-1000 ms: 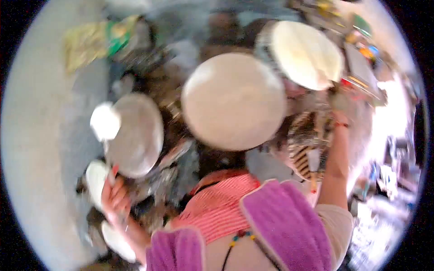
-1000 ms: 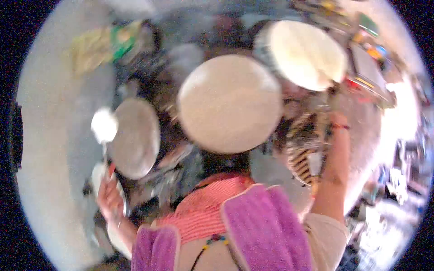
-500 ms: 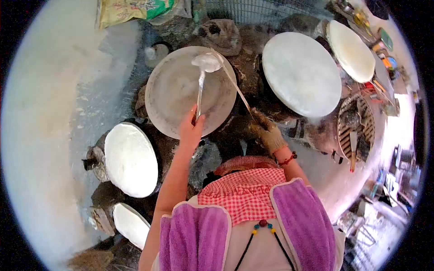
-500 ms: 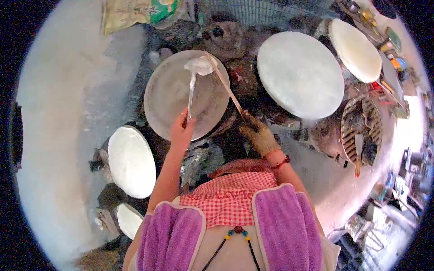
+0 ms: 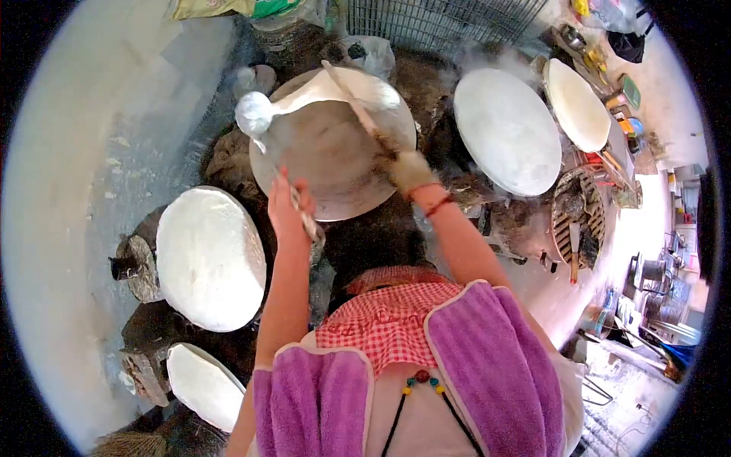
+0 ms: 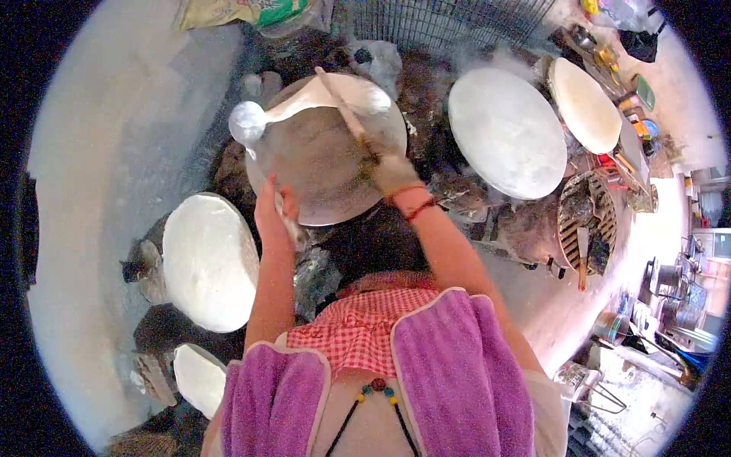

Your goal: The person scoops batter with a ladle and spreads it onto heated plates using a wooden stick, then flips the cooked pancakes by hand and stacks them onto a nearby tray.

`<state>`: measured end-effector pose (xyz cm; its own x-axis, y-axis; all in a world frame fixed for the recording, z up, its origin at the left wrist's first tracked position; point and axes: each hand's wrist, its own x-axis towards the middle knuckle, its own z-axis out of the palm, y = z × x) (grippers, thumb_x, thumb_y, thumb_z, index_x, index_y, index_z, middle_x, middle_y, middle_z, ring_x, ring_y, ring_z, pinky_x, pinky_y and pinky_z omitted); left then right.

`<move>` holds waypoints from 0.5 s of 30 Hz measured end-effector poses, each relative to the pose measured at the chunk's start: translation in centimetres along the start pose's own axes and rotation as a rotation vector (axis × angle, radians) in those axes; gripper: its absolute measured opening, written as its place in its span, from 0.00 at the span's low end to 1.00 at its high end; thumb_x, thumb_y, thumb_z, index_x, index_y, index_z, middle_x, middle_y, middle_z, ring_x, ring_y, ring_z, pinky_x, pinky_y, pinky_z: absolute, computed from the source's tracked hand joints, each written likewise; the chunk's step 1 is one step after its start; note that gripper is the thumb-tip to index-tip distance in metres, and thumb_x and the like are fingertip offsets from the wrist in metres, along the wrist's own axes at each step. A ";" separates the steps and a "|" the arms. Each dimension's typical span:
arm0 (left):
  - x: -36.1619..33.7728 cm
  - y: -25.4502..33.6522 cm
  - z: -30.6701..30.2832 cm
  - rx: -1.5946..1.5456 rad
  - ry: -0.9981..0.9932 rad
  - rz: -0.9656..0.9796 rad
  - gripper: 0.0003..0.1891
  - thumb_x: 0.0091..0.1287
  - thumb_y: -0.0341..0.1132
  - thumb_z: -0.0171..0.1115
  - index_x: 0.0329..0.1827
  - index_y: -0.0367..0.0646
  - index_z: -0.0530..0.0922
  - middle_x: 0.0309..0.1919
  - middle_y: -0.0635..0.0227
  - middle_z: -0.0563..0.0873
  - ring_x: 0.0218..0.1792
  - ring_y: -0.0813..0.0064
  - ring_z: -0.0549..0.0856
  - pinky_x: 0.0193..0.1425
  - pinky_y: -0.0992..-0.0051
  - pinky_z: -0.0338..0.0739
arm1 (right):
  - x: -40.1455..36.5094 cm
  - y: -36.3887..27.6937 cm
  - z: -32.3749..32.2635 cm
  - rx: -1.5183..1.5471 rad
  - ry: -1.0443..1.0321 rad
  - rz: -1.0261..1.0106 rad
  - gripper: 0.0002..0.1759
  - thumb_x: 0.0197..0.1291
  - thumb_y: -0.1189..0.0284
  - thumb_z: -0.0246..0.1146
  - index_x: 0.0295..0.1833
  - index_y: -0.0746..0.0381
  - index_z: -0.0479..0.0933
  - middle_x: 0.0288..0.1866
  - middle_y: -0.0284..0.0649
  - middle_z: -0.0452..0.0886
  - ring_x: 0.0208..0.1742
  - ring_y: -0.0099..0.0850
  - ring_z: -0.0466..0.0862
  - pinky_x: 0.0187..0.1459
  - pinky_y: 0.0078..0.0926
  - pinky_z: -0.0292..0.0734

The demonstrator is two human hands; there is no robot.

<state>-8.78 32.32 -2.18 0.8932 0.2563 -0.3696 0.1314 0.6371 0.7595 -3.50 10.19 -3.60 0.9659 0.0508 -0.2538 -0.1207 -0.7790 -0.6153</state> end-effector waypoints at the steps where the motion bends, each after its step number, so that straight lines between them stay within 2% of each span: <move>1: -1.5 0.1 -2.3 0.136 -0.020 0.029 0.23 0.75 0.37 0.45 0.69 0.38 0.60 0.28 0.67 0.77 0.16 0.84 0.66 0.17 0.80 0.62 | 0.6 3.5 0.9 0.316 0.013 -0.069 0.25 0.61 0.62 0.62 0.62 0.60 0.73 0.49 0.49 0.83 0.47 0.39 0.84 0.49 0.33 0.78; 2: -2.8 0.2 -4.6 0.269 -0.041 0.061 0.24 0.75 0.36 0.44 0.71 0.38 0.58 0.28 0.67 0.78 0.15 0.84 0.67 0.16 0.81 0.62 | -0.8 4.9 0.6 0.422 0.217 -0.291 0.26 0.60 0.65 0.64 0.61 0.66 0.72 0.48 0.44 0.84 0.46 0.33 0.84 0.49 0.30 0.78; 4: -6.4 0.3 -6.0 0.354 0.008 0.130 0.22 0.75 0.35 0.44 0.70 0.38 0.60 0.27 0.67 0.79 0.13 0.84 0.67 0.15 0.81 0.62 | -1.9 7.5 1.6 0.581 0.220 0.067 0.25 0.56 0.61 0.65 0.59 0.56 0.76 0.49 0.48 0.83 0.49 0.45 0.82 0.54 0.33 0.75; 5: -7.0 0.1 -6.5 0.374 0.002 0.147 0.21 0.74 0.32 0.44 0.69 0.38 0.61 0.27 0.70 0.77 0.15 0.86 0.66 0.17 0.83 0.61 | -2.1 6.4 2.6 0.576 0.209 0.076 0.25 0.56 0.61 0.65 0.59 0.56 0.76 0.49 0.48 0.83 0.49 0.45 0.82 0.54 0.33 0.75; 7: -6.0 -0.7 -7.8 0.477 -0.008 0.189 0.21 0.74 0.31 0.45 0.69 0.38 0.62 0.27 0.72 0.76 0.17 0.87 0.66 0.18 0.84 0.59 | -1.1 3.2 5.2 0.354 0.189 -0.088 0.27 0.54 0.59 0.67 0.59 0.57 0.76 0.46 0.48 0.84 0.46 0.40 0.84 0.51 0.33 0.76; 8: -5.5 -1.1 -8.4 0.581 -0.022 0.238 0.21 0.74 0.30 0.45 0.69 0.38 0.62 0.26 0.73 0.75 0.18 0.88 0.65 0.20 0.85 0.58 | 0.2 2.8 5.8 0.344 0.179 -0.086 0.27 0.54 0.59 0.67 0.59 0.57 0.76 0.46 0.48 0.84 0.46 0.40 0.84 0.51 0.33 0.76; 9: -5.6 -0.7 -8.1 0.572 -0.021 0.243 0.22 0.74 0.30 0.45 0.70 0.38 0.61 0.26 0.75 0.73 0.20 0.90 0.63 0.22 0.85 0.56 | 2.4 2.5 6.1 0.022 0.118 -0.101 0.26 0.56 0.65 0.66 0.60 0.62 0.74 0.47 0.46 0.84 0.43 0.36 0.84 0.44 0.30 0.78; 10: -5.8 -0.3 -8.3 0.609 0.000 0.290 0.22 0.74 0.30 0.45 0.70 0.36 0.61 0.25 0.74 0.73 0.19 0.89 0.64 0.20 0.86 0.57 | 4.3 2.3 6.3 -0.298 0.060 -0.120 0.25 0.59 0.71 0.65 0.62 0.66 0.72 0.47 0.44 0.84 0.40 0.33 0.85 0.38 0.28 0.80; 12: -8.3 2.1 -8.6 0.479 -0.003 0.263 0.22 0.74 0.30 0.45 0.69 0.33 0.60 0.25 0.73 0.74 0.16 0.88 0.64 0.18 0.87 0.57 | 5.2 6.0 4.2 0.592 -0.009 0.015 0.23 0.59 0.75 0.64 0.61 0.65 0.73 0.44 0.40 0.84 0.34 0.32 0.84 0.32 0.28 0.78; 13: -10.1 3.9 -8.0 0.542 -0.047 0.442 0.22 0.75 0.32 0.44 0.69 0.31 0.59 0.26 0.70 0.75 0.14 0.87 0.63 0.16 0.87 0.58 | 2.0 3.2 0.6 0.702 0.012 0.064 0.26 0.58 0.70 0.66 0.60 0.69 0.73 0.48 0.44 0.83 0.37 0.28 0.83 0.40 0.24 0.78; 14: -10.8 4.6 -9.3 0.527 0.022 0.443 0.23 0.75 0.34 0.42 0.69 0.31 0.58 0.27 0.68 0.77 0.14 0.87 0.64 0.15 0.86 0.59 | 1.4 4.0 0.5 1.061 0.071 -0.032 0.26 0.57 0.74 0.66 0.61 0.70 0.72 0.52 0.41 0.82 0.40 0.25 0.83 0.40 0.23 0.78; 15: -11.0 5.1 -9.3 0.523 0.052 0.482 0.23 0.76 0.34 0.41 0.69 0.32 0.58 0.25 0.69 0.75 0.13 0.87 0.63 0.15 0.86 0.58 | 2.6 4.9 1.6 1.042 -0.014 -0.040 0.28 0.57 0.74 0.66 0.65 0.66 0.69 0.54 0.42 0.80 0.47 0.29 0.81 0.48 0.24 0.76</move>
<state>-21.95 39.53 0.76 0.8839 0.4642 0.0574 -0.0725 0.0148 0.9973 -1.93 7.45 -8.47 0.9717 0.0767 -0.2234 -0.2327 0.1486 -0.9611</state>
